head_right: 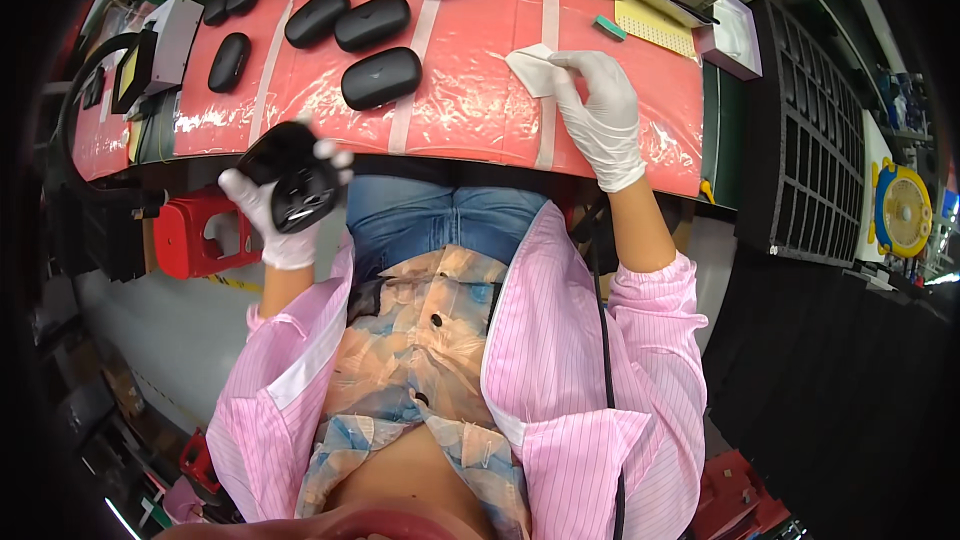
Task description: Inspecting and wiping earbud charging cases at a factory workbench.
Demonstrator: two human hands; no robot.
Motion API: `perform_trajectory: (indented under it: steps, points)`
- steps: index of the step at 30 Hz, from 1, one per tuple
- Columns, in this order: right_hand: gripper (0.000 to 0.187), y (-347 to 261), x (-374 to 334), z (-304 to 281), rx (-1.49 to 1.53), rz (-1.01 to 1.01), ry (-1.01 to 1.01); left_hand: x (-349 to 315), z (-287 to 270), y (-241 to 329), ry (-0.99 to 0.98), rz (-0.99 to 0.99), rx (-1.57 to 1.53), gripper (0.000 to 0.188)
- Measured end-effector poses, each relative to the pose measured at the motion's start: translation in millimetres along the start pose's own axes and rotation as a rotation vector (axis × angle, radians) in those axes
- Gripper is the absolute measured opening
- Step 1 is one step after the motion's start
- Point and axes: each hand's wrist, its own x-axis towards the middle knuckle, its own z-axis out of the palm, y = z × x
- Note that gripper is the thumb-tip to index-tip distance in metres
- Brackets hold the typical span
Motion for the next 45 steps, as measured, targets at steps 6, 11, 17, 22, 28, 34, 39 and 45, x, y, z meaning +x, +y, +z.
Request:
perform_trajectory:
  steps: [6,11,17,22,28,34,39,45]
  points:
    - [0.011,4,9,12,-0.139,-0.137,0.0,82,19,-70,-0.114,-0.224,0.456,0.106]
    - [0.01,-25,10,-27,-0.097,-0.178,0.038,76,6,-78,-0.097,-0.263,0.457,0.093]
    - [0.008,-30,23,-72,0.011,-0.17,-0.133,85,-6,-75,0.026,-0.229,0.329,0.103]
    - [0.006,-25,54,-75,-0.022,-0.126,-0.515,87,-5,-66,-0.012,-0.252,0.289,0.108]
    - [0.013,37,64,16,-0.249,-0.251,-0.137,95,-4,-71,-0.004,-0.294,0.304,0.114]
    - [0.022,16,32,15,-0.251,-0.298,-0.082,90,-4,-69,-0.015,-0.309,0.335,0.115]
    - [0.02,31,18,3,-0.31,-0.232,-0.168,90,13,-71,0.084,-0.244,0.391,0.111]
    - [0.015,40,133,-111,-0.457,-0.09,0.192,93,53,-73,0.102,-0.077,0.573,0.098]
